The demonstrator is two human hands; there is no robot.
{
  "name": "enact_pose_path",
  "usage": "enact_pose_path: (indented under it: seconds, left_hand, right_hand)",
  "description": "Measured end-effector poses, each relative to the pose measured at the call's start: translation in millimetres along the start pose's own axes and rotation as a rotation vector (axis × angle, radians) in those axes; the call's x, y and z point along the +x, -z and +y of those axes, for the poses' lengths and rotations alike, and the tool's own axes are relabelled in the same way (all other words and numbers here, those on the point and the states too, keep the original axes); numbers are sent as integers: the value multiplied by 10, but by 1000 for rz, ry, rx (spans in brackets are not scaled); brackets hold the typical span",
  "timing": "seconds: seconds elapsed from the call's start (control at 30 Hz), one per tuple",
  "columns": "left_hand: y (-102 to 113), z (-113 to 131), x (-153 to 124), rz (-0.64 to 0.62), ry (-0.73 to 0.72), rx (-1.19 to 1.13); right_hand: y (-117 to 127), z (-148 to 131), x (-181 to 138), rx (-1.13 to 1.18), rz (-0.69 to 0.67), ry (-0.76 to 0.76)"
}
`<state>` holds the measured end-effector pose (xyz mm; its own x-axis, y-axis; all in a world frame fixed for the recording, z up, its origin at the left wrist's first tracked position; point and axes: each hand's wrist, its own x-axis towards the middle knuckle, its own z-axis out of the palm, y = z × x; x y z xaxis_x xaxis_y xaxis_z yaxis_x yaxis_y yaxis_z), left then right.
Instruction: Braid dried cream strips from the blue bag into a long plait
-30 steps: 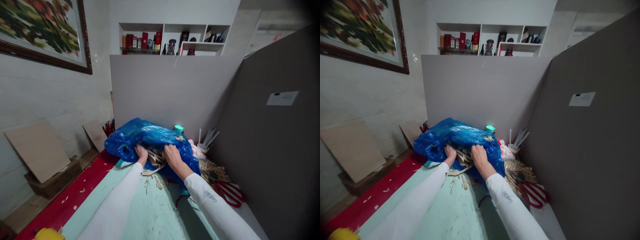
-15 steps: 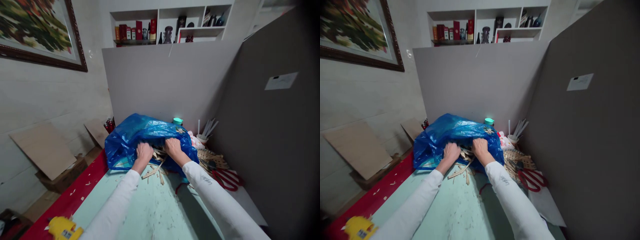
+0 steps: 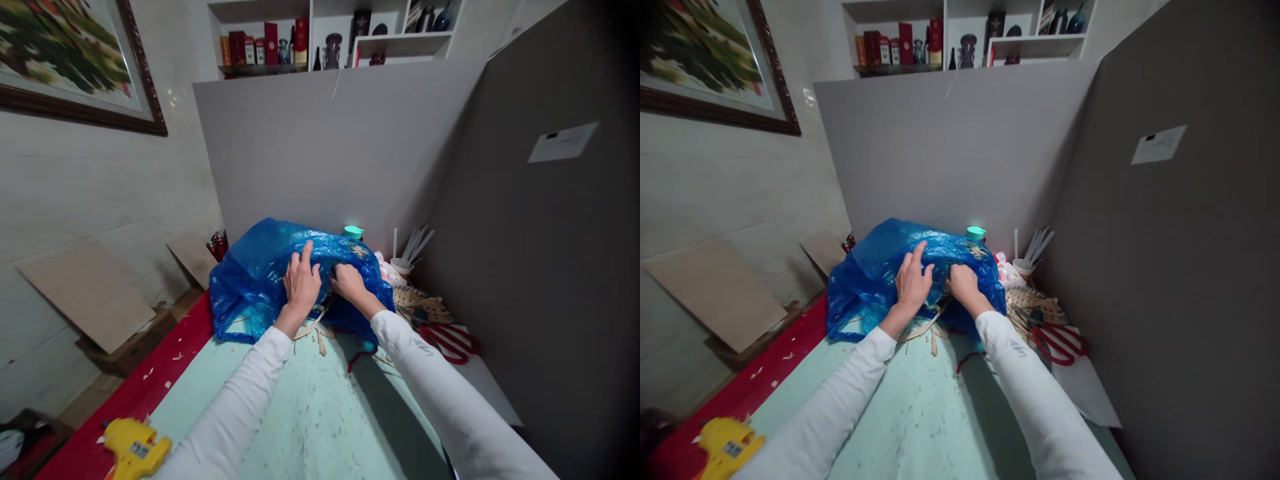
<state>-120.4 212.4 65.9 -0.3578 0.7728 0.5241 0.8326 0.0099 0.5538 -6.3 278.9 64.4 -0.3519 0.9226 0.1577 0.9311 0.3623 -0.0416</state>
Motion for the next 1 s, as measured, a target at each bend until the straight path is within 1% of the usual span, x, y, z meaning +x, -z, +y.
enact_pose_path:
  seconds: [0.03,0.07,0.1,0.23,0.37,0.5,0.63,0.87,1.0]
  left_hand:
    - [-41,-38,27,-93,33,34]
    - [-94,-75,55,-152,58,47]
    - [-154,-106,84,-180,75,50]
    - [-384,-152,203,-166,103,37]
    - [-509,-140,305,-133,113,30]
    - [-568,-141,387,-113,125,26]
    - [-593,-126,441,-114,140,16]
    - [-570,-103,463,-133,171,16]
    - [-560,-113,457,-139,167,6]
  right_hand:
    - [-3,7,12,17,2,-6]
    - [-5,14,20,34,6,-10]
    - [-6,19,23,50,12,-13]
    - [9,24,-22,82,31,-28]
    - [39,-12,-97,61,56,-43]
    - [64,-52,-140,13,96,-34]
    - [79,-29,-146,-25,117,-41]
    - [89,46,-151,-21,123,-79]
    - [135,129,-154,-7,128,-92]
